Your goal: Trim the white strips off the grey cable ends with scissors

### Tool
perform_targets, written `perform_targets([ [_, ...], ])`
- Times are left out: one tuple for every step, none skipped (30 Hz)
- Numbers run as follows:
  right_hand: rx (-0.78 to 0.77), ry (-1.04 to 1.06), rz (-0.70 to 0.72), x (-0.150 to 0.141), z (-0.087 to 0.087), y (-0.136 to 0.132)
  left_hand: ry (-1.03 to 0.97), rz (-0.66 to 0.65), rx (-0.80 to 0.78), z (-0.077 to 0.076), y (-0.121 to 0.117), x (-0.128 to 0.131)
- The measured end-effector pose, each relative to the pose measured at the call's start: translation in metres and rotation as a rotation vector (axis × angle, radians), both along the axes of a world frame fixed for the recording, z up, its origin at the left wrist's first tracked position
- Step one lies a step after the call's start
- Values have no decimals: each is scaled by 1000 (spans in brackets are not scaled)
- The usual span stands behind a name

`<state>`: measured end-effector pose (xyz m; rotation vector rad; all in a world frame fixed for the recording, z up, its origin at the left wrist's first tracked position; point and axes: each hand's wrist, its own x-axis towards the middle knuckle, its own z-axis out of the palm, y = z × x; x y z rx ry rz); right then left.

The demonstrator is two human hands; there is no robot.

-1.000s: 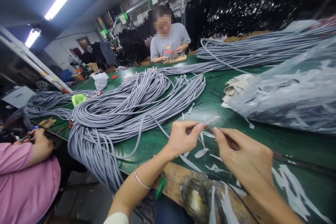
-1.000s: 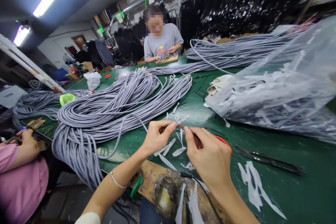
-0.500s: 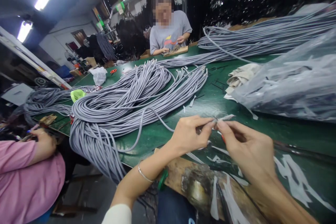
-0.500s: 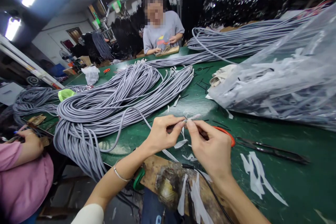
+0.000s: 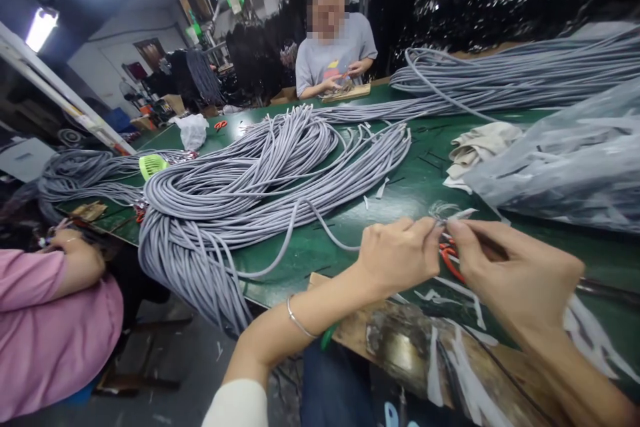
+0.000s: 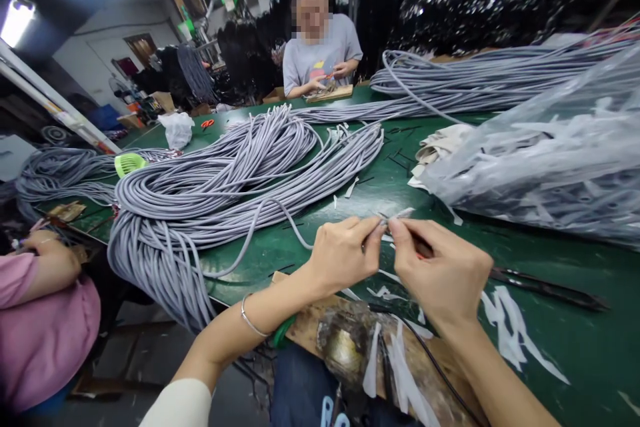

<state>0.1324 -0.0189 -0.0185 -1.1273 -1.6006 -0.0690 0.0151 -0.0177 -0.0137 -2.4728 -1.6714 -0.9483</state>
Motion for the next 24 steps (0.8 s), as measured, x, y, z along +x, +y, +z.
perform_targets([
  [31, -28, -10, -1, -1, -1, 13, 12, -18, 0, 0, 0],
  [65, -57, -6, -1, -1, -2, 18, 17, -41, 1, 0, 0],
  [87, -78, 6, -1, -2, -1, 19, 18, -63, 2, -1, 1],
  [93, -87, 18, 0, -2, 1, 18, 19, -82, 4, -1, 2],
  [82, -80, 25, 2, -3, 3, 21, 20, -95, 5, -2, 3],
  [64, -65, 25, 4, -3, 6, 30, 24, -105, 6, -3, 4],
  [40, -46, 21, 6, -3, 8, 45, 25, -111, 7, -4, 5],
  [23, -30, 9, 7, -3, 10, 62, 28, -114, 7, -5, 6],
  [38, -35, -1, 8, -3, 10, 80, 32, -117, 7, -5, 7],
  [82, -61, -1, 7, -2, 8, 96, 43, -126, 7, -4, 6],
  [146, -102, 15, 5, -2, 6, 115, 59, -159, 6, -2, 4],
  [221, -147, 48, 2, -1, 2, 132, 87, -212, 5, 1, 1],
  [293, -186, 94, 0, -1, -2, 141, 119, -273, 3, 5, -3],
  [339, -211, 132, -2, 0, -5, 130, 146, -324, 2, 10, -8],
  [347, -220, 148, -2, 0, -6, 88, 157, -350, 2, 14, -12],
  [326, -213, 125, -1, 0, -7, 7, 149, -341, 1, 17, -16],
  [298, -205, 79, 1, 0, -5, -103, 122, -305, 1, 20, -19],
  [266, -197, 22, 4, -1, -2, -226, 81, -259, 2, 21, -20],
  [239, -191, -30, 8, -2, 2, -341, 34, -229, 2, 21, -20],
  [219, -187, -70, 12, -3, 6, -437, -10, -214, 3, 21, -19],
  [206, -187, -92, 16, -4, 9, -507, -45, -210, 3, 19, -18],
  [187, -191, -98, 18, -5, 12, -551, -71, -208, 4, 18, -16],
  [166, -198, -93, 19, -5, 13, -576, -87, -200, 4, 16, -14],
  [147, -201, -84, 20, -6, 13, -588, -95, -185, 4, 14, -13],
])
